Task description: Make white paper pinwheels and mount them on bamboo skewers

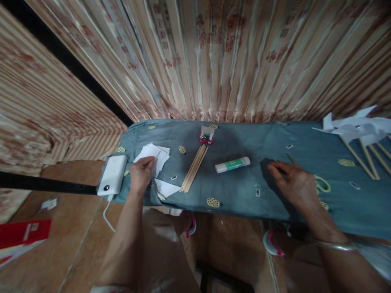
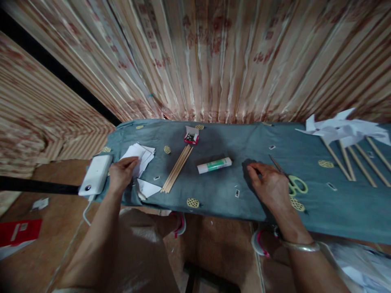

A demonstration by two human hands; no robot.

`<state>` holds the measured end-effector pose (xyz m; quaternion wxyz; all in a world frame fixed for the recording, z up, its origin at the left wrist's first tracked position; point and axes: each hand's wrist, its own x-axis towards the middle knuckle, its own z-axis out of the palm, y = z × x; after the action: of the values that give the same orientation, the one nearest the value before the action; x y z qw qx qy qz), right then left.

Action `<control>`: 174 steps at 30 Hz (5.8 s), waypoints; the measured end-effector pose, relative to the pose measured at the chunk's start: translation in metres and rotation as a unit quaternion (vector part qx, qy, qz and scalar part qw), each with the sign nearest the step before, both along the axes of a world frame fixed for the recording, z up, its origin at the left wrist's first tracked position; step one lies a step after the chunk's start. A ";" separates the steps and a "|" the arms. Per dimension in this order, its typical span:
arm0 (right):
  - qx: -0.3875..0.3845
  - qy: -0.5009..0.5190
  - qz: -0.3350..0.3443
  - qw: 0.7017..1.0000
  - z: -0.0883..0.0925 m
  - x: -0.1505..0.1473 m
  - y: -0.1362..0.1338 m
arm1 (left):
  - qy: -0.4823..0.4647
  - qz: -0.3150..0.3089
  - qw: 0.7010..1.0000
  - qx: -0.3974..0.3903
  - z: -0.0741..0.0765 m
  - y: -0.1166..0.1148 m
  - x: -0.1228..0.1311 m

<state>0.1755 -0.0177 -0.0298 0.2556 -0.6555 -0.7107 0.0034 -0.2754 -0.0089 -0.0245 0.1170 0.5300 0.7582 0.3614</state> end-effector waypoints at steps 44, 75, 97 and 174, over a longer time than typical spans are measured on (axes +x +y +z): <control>-0.101 0.325 0.001 0.940 0.024 -0.006 -0.015 | -0.548 -0.083 0.832 0.025 0.049 -0.012 0.192; -0.164 0.533 0.027 0.830 0.034 0.008 -0.016 | -0.479 -0.225 0.845 -0.073 0.011 -0.011 0.251; -0.098 0.143 0.198 0.965 0.022 0.001 -0.048 | -0.036 -0.482 0.873 0.062 -0.002 -0.037 0.248; -0.018 0.160 0.001 0.987 -0.019 -0.034 -0.015 | 0.161 -0.531 0.832 0.031 -0.023 -0.057 0.251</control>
<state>0.1411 -0.0327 -0.0484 0.3539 -0.6505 -0.6609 0.1213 -0.0245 -0.0657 -0.0476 0.1505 0.9049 0.3570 0.1761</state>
